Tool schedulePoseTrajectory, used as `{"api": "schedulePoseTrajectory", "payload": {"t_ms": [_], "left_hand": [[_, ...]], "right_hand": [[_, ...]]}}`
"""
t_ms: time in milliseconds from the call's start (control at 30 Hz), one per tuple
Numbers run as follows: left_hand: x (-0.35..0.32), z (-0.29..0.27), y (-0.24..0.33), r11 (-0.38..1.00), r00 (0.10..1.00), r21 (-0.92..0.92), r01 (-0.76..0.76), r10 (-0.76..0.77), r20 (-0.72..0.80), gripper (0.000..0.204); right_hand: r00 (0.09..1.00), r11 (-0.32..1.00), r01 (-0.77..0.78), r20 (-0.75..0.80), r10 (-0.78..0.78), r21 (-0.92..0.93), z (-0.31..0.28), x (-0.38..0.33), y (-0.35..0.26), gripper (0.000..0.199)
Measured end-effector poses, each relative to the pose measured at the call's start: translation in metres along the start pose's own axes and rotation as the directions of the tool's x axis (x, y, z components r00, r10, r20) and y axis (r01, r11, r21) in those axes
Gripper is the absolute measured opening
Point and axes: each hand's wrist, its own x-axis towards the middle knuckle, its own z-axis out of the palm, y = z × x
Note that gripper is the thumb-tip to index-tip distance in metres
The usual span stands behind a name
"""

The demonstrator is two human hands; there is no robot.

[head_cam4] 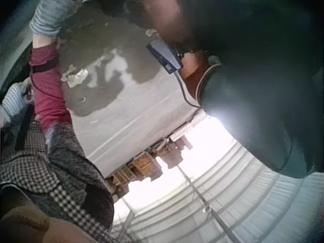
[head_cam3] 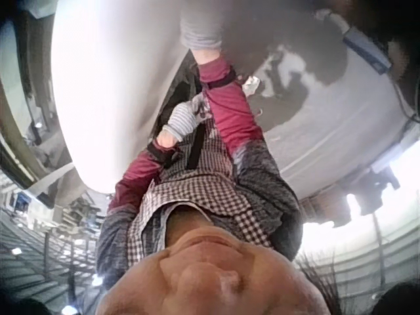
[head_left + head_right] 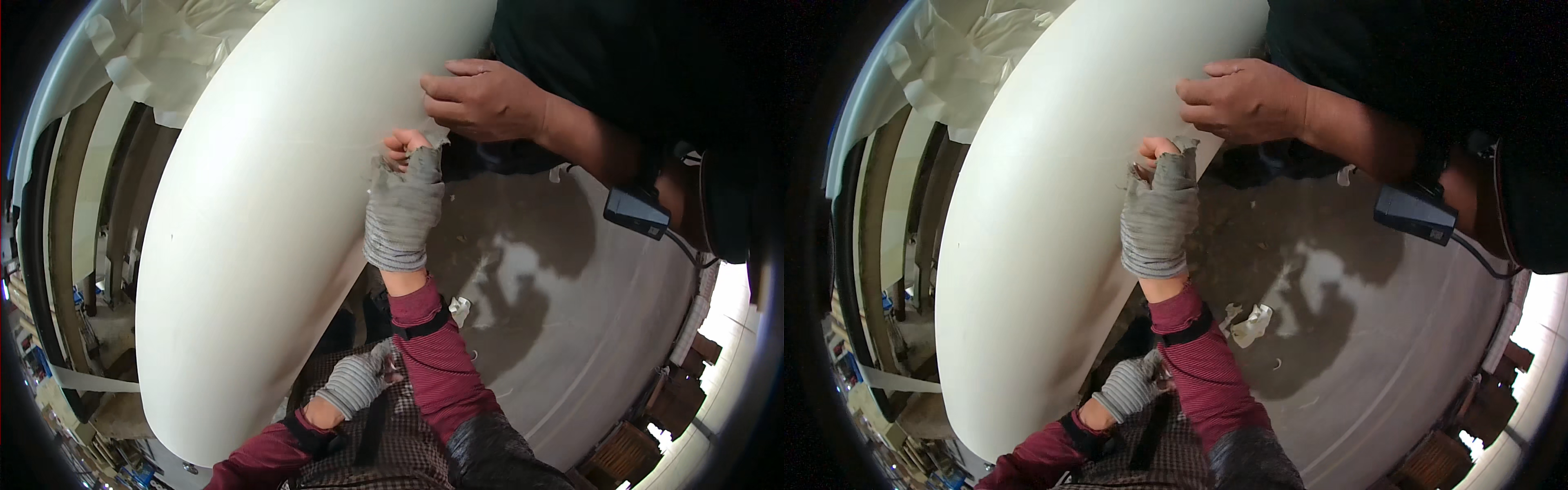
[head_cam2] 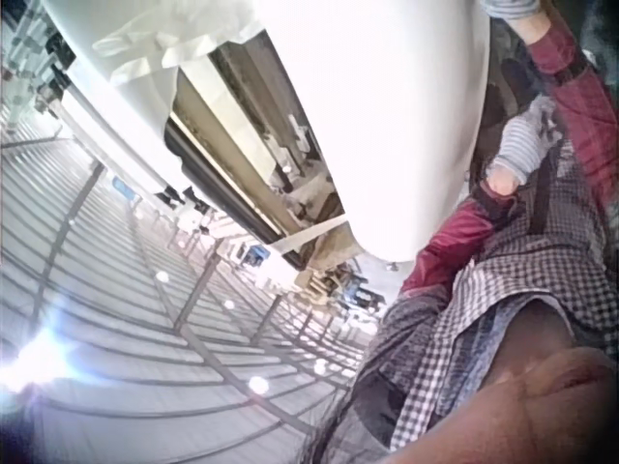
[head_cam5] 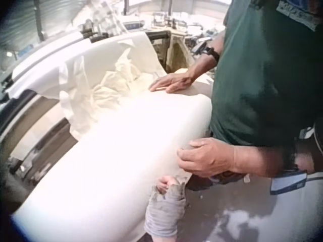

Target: Peeling off the outer layer or protective film from a large industrial roll of white material on a machine shaft.

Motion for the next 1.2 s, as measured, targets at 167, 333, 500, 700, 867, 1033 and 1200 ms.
{"api": "schedulePoseTrajectory", "payload": {"t_ms": [167,333,500,700,867,1033,1200], "left_hand": [[0.024,-0.017,-0.009,0.939,0.974,0.28,-0.197,0.155,0.163,0.02],[0.046,-0.019,-0.032,0.902,0.937,0.277,-0.332,0.281,0.207,0.022],[0.049,0.001,-0.049,0.882,0.941,0.332,-0.335,0.294,0.171,0.025],[0.046,-0.008,-0.015,0.918,0.952,0.312,-0.246,0.169,0.254,0.03],[0.044,0.021,-0.06,0.929,0.941,0.181,-0.323,0.296,0.163,0.028],[0.043,0.046,-0.075,0.941,0.935,0.052,-0.336,0.326,0.137,0.028],[0.044,0.018,-0.044,0.964,0.889,0.079,-0.254,0.2,0.412,0.028]], "right_hand": [[0.996,0.992,-0.085,0.022,0.087,-0.096,0.003,-0.002,0.008,0.031],[0.992,0.999,-0.031,-0.125,0.033,0.013,0.009,-0.007,0.007,0.03],[0.995,0.999,-0.043,-0.094,0.045,0.021,0.01,-0.007,0.007,0.032],[0.981,0.985,-0.123,-0.138,0.14,0.123,0.004,-0.008,0.009,0.03],[0.986,0.972,-0.121,-0.086,0.141,0.202,0.009,0.0,0.007,0.026],[0.987,0.995,-0.09,-0.129,0.095,0.044,0.004,-0.002,0.015,0.021],[0.977,0.985,0.149,-0.141,-0.16,-0.086,0.008,0.004,0.023,0.01]]}}
